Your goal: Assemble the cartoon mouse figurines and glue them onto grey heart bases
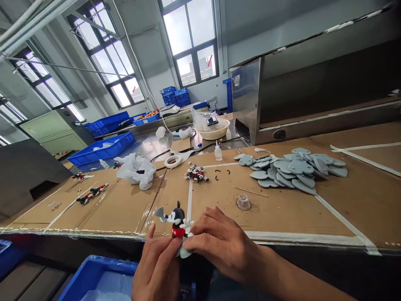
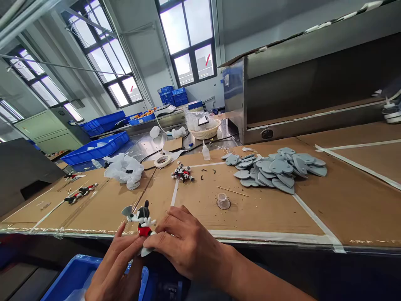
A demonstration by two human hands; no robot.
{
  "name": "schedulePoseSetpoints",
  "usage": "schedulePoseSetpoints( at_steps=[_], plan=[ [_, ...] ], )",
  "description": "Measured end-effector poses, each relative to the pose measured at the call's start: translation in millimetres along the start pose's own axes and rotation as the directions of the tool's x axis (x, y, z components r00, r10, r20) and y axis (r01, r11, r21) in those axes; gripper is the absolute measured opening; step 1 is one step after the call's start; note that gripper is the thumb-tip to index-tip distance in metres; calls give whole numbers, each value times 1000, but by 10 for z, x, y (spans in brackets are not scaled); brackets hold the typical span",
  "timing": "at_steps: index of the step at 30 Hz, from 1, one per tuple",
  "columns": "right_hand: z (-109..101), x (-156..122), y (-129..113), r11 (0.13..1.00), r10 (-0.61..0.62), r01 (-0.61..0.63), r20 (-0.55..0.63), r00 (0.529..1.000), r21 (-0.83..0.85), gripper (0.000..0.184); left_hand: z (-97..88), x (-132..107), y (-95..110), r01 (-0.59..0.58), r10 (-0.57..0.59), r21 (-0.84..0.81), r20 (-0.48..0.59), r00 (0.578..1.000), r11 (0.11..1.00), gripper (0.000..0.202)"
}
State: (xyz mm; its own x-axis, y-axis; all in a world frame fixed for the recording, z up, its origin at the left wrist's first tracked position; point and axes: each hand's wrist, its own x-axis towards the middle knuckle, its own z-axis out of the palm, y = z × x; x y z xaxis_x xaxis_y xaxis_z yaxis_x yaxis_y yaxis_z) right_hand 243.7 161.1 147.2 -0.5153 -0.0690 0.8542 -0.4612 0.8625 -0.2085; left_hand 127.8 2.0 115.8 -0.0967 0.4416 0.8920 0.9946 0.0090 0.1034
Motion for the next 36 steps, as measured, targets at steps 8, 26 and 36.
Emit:
schedulePoseSetpoints(
  at_steps=[8, 26, 36],
  plan=[
    [27, -20, 9, 1000, -6, 7, -25, 1000, 29, 15, 56, -29, 3, -3, 3, 1, -33, 999, 1000, 46],
    [-24, -196, 40, 998, 57, -54, -107, 993, 28, 29, 32, 17, -44, -35, 48, 154, -85, 995, 987, 43],
    [164, -244, 62, 906, 343, -301, -102, 934, 298, 29, 39, -113, -208, 0, -2, 32, 88, 996, 999, 34]
  ],
)
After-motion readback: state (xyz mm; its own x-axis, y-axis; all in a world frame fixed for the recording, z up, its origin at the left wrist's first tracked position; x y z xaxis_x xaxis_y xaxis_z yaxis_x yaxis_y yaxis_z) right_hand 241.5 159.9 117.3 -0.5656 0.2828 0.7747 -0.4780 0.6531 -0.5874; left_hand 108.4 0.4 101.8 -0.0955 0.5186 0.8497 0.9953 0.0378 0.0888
